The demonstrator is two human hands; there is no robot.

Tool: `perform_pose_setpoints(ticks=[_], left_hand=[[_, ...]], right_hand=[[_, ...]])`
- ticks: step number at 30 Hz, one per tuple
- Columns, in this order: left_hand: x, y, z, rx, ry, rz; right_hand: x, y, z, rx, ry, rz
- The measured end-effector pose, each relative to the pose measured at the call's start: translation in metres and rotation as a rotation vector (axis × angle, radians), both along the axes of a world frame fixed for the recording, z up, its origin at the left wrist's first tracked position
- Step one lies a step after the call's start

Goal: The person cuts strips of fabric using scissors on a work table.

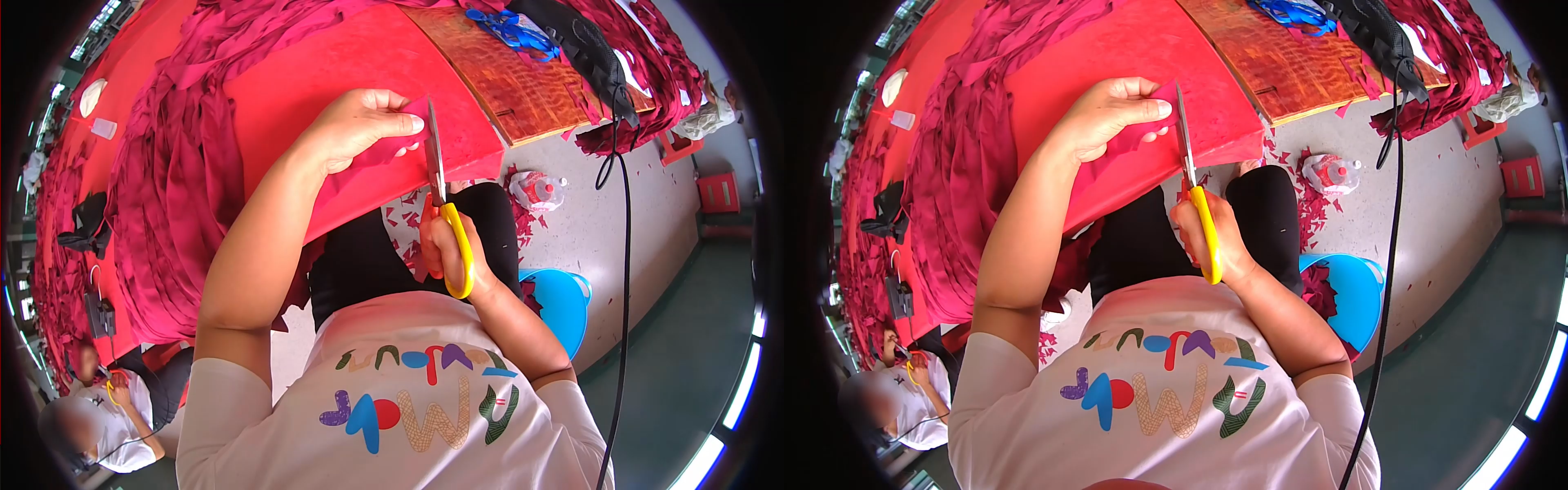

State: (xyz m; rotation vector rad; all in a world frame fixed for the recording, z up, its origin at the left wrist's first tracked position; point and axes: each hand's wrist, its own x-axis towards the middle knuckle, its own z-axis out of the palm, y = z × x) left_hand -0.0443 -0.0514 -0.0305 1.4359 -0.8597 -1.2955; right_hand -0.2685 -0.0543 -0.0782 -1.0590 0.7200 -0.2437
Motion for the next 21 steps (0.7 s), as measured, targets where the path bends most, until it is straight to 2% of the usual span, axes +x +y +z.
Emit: perform_pose_setpoints(ticks=[17, 21], left_hand=[[0.0004, -0.0023, -0.0030, 0.032, -0.086, 0.038], [-0.0010, -0.0004, 0.0023, 0.046, -0.020, 0.027]], right_hand=[[-0.0003, 0.0002, -0.0061, -0.032, 0.072, -0.027], [0.0015, 0.0021, -0.0042, 0.023, 0.058, -0.044]])
